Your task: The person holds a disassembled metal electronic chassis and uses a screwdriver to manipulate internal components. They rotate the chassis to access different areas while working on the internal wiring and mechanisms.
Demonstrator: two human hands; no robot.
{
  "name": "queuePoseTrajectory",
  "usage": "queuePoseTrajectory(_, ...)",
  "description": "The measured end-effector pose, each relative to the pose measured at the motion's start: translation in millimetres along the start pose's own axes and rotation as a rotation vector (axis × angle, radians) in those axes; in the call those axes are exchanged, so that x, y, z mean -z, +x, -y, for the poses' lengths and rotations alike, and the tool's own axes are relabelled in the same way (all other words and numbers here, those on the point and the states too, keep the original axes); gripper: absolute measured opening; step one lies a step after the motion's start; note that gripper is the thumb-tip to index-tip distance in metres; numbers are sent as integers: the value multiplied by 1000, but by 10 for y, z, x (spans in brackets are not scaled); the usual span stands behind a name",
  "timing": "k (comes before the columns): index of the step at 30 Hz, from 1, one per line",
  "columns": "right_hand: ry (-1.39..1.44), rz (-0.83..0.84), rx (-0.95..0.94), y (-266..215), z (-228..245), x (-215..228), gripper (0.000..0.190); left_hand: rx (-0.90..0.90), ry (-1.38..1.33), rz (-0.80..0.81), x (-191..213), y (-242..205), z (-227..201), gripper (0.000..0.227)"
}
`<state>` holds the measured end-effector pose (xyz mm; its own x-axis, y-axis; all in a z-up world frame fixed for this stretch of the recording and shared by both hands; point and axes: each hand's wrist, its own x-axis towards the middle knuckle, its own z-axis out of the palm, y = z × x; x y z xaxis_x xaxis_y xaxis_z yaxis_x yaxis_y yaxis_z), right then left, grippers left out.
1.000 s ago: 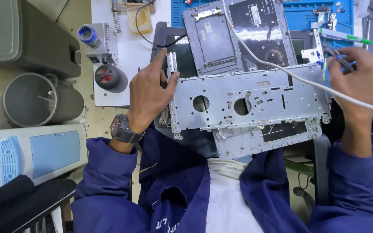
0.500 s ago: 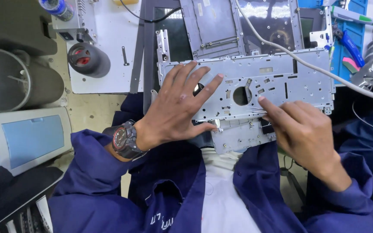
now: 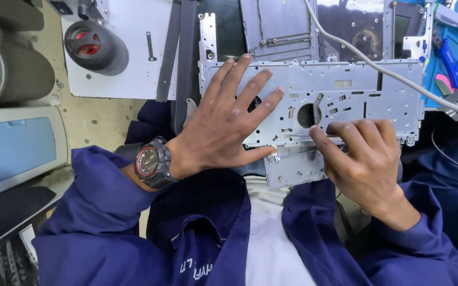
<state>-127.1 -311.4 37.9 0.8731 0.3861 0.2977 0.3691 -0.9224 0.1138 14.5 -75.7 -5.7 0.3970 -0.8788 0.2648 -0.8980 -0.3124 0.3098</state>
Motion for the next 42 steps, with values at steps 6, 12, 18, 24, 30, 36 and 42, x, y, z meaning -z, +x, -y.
queuePoseTrajectory(6, -166, 32, 56, 90, 112, 62, 9, -24, 76, -59, -36, 2, 8, 91)
queuePoseTrajectory(12, -162, 56, 59, 51, 79, 11, 13, -30, 94, -61, -65, -4, 34, 90)
queuePoseTrajectory(18, 33, -54, -120, -181, 27, 84, 10, -25, 26, 3, 3, 11, 71, 97)
queuePoseTrajectory(24, 112, -169, -366, -676, -97, 180, 11, 35, 15, 171, 84, 21, 96, 123)
queuePoseTrajectory(30, 162, -317, -650, -1009, -426, 257, 16, -10, -82, 264, 261, 80, 169, 137)
queuePoseTrajectory(36, 135, -335, -813, -1276, -866, 44, 24, 185, -218, 153, 627, -100, 18, 119)
queuePoseTrajectory(42, 622, -190, -1135, -1198, -994, -50, 19, 359, -7, -145, 409, -604, 132, 50)
